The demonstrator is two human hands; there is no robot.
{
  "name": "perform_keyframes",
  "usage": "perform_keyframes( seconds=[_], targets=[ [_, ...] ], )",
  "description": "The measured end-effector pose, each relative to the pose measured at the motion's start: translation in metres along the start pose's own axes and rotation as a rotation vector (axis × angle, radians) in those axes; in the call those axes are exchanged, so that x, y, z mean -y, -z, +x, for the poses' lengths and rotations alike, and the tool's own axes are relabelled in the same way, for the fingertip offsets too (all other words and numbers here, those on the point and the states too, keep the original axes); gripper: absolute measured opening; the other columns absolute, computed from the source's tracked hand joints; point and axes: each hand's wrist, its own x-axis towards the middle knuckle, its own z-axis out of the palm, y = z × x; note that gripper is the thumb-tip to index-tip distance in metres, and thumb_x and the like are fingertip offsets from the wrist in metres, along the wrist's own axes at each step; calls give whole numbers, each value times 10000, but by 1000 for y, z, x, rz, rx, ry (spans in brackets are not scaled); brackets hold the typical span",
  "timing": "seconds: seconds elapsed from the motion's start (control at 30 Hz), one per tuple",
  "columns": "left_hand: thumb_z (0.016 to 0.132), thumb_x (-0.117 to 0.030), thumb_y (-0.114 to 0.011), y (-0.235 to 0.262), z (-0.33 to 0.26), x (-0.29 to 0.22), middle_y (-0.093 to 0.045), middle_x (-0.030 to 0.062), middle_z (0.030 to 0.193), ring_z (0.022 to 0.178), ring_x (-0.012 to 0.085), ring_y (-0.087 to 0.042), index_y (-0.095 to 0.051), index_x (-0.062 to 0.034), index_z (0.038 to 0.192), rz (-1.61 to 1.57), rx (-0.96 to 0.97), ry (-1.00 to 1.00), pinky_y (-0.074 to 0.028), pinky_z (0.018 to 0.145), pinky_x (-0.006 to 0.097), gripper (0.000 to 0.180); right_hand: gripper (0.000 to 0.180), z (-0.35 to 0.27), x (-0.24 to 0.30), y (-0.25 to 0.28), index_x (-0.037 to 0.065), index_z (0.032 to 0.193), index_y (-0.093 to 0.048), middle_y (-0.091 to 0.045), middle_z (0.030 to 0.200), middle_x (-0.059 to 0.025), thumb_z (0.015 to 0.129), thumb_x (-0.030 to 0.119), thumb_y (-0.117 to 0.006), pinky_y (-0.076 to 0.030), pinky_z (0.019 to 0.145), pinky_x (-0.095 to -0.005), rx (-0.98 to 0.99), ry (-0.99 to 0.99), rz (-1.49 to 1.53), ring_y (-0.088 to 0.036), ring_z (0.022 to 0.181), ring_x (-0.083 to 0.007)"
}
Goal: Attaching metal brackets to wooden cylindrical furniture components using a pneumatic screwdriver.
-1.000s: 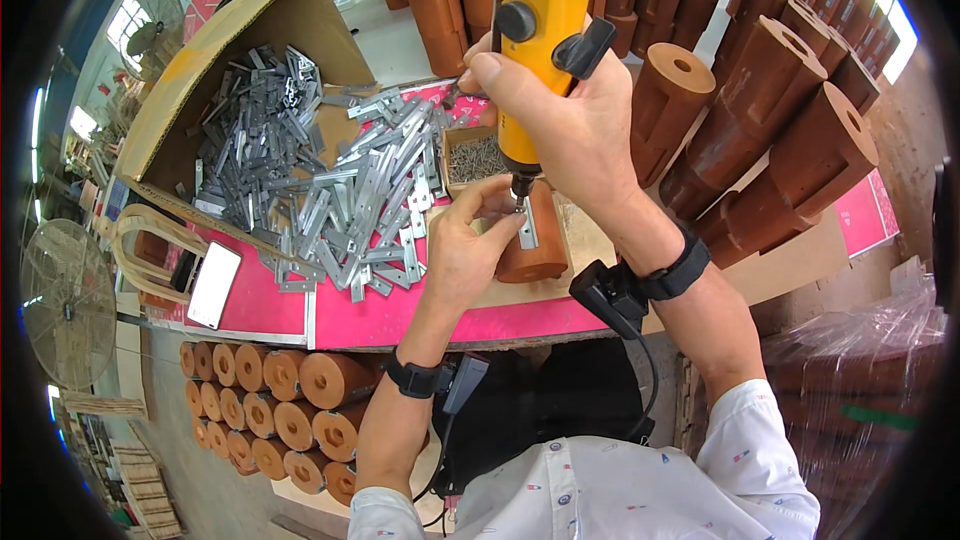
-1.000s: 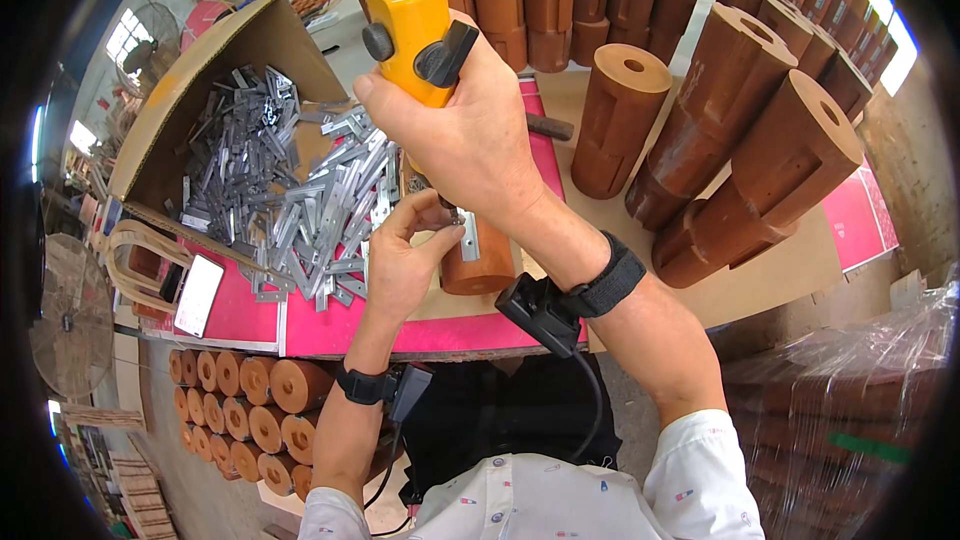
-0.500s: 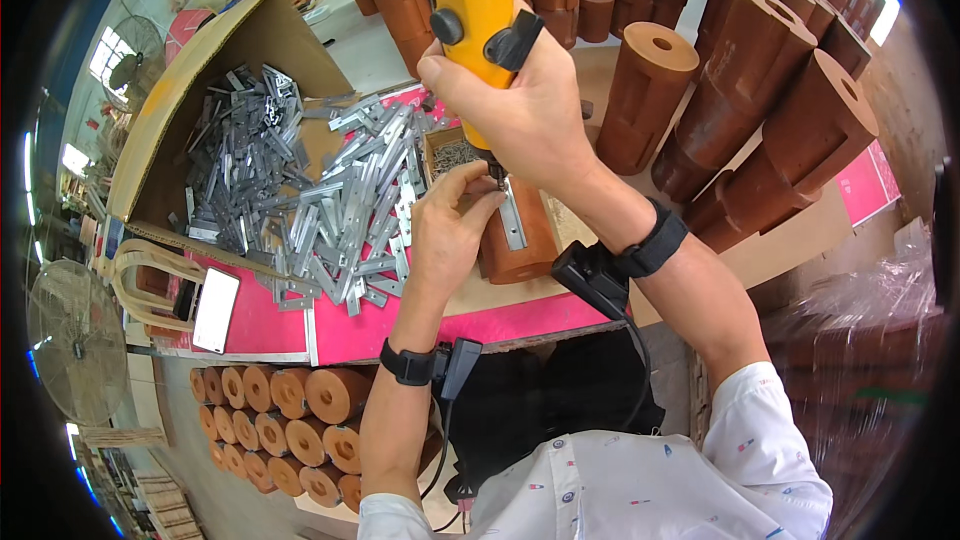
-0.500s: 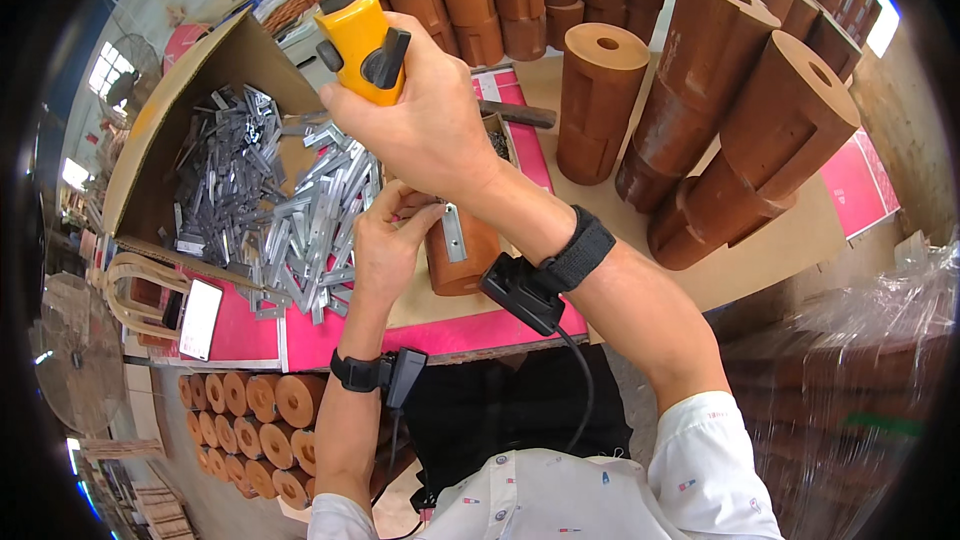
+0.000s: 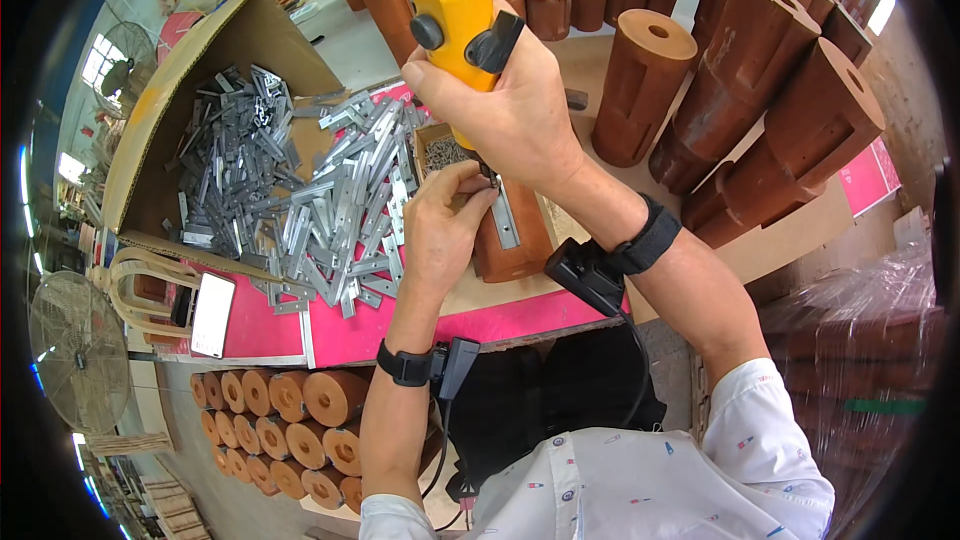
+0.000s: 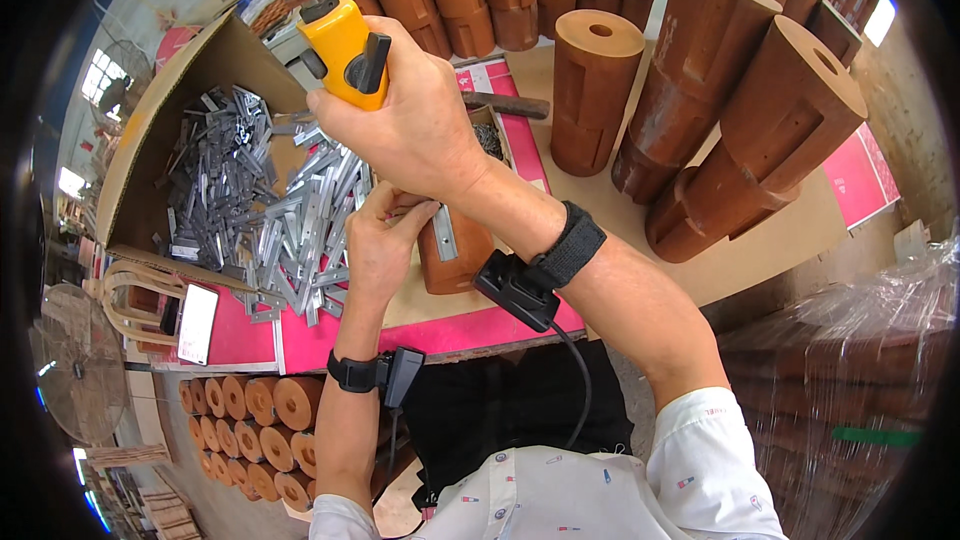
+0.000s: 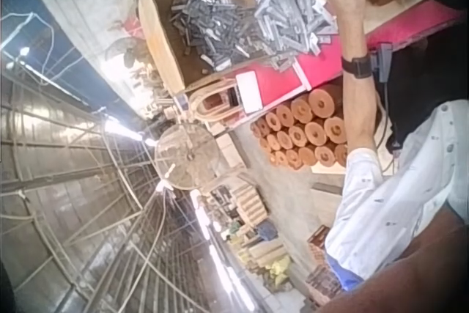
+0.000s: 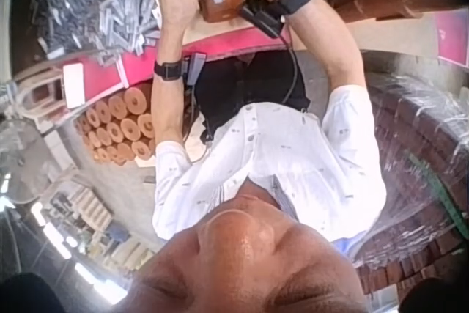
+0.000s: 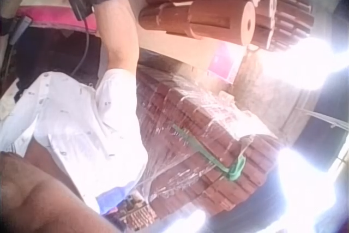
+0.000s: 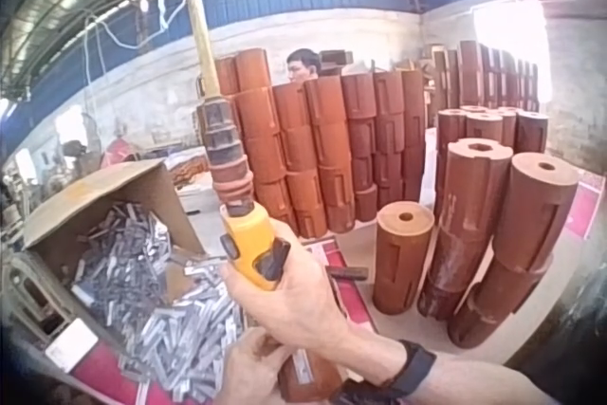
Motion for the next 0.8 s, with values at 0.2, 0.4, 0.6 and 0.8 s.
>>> perform_keyframes(
  seconds=[0.2, 0.4, 0.6, 0.8],
  targets=[
    [770, -48, -711, 0, -2, -4, -687, 134, 872, 789, 248, -682, -658, 17, 1013, 27, -10, -1, -523, 750, 328, 256, 522, -1, -3, -3, -45, 1173, -504, -661, 847, -143, 772, 202, -730, -531, 725, -325, 10, 34, -42, -677, 762, -216],
    [738, -124, -760, 7, -9, -16, -643, 161, 1084, 1047, 274, -624, -617, 8, 1140, 161, 94, 139, -481, 904, 372, 447, 531, -3, 0, -3, -39, 1190, -485, -657, 856, -162, 764, 177, -716, -524, 744, -348, 32, 38, -80, -676, 785, -264],
    [638, -254, -864, 12, -21, -23, -378, 212, 1435, 1333, 337, -388, -270, 10, 1461, 52, 347, 108, -326, 1108, 386, 1049, 556, -5, 2, -3, -16, 1230, -462, -653, 903, -146, 774, 180, -712, -521, 761, -342, 57, -84, 8, -667, 818, -241],
    [616, -272, -879, 10, -27, -16, -380, 225, 1437, 1348, 347, -376, -210, 1, 1486, 3, 300, 133, -326, 1112, 399, 1131, 552, -5, 0, -3, 0, 1230, -460, -647, 906, -130, 772, 167, -719, -519, 763, -337, 83, -48, -26, -661, 826, -225]
  ],
)
